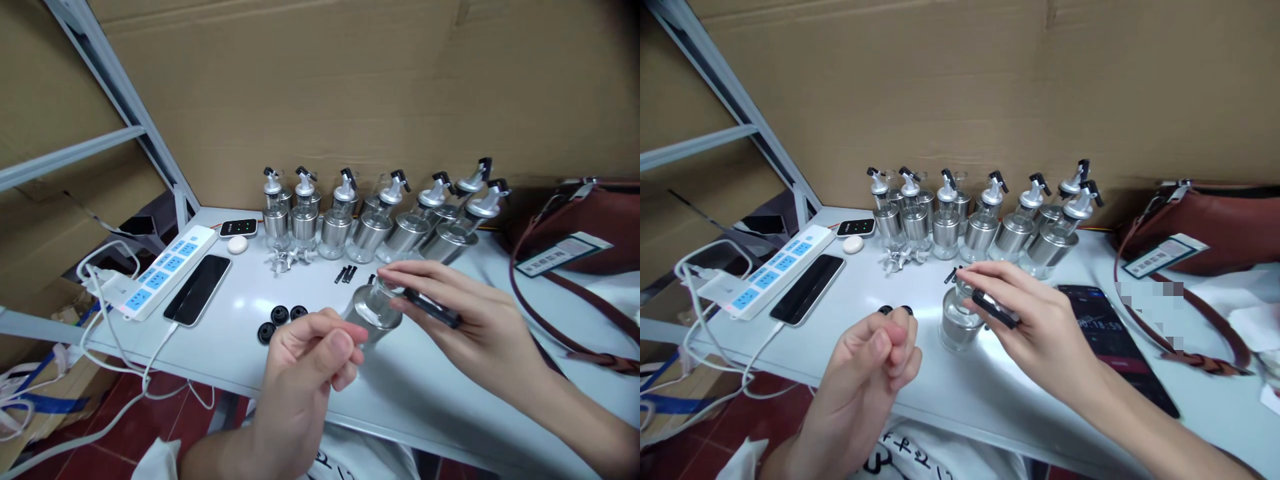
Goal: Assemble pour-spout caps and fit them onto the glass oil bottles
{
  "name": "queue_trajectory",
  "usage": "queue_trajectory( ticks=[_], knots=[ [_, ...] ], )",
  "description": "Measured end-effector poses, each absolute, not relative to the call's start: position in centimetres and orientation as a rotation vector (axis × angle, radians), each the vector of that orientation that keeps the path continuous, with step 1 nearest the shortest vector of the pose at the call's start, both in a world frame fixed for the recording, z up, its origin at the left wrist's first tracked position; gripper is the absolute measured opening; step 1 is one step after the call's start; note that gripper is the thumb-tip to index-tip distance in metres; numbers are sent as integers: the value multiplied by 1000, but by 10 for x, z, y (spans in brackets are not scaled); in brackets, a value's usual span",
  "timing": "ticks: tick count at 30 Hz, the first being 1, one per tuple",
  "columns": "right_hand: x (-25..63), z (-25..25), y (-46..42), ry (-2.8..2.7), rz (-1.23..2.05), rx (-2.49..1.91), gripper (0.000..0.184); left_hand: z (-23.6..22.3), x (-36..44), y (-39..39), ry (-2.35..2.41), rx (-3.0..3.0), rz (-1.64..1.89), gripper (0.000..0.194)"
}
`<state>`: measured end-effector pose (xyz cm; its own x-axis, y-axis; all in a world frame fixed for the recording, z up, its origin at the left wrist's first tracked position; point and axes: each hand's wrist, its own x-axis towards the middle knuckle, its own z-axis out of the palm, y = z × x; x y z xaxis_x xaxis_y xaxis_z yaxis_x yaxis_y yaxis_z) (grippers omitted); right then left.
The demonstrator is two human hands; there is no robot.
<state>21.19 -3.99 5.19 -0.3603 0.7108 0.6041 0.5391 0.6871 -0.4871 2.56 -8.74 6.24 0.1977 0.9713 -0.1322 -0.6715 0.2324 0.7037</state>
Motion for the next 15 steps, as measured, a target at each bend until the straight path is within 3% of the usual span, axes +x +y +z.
queue_trajectory(
  ticks=[7,11,15],
  knots=[
    [208,66,-45,-1999,421,-1007,20,64,27,-93,545,554,1218,23],
    [204,74,-42,-1753,439,-1049,37,68,25,-97,492,631,1200,28],
    [198,79,-34,-1788,401,-1053,36,71,18,-102,577,792,1206,27]
  ],
)
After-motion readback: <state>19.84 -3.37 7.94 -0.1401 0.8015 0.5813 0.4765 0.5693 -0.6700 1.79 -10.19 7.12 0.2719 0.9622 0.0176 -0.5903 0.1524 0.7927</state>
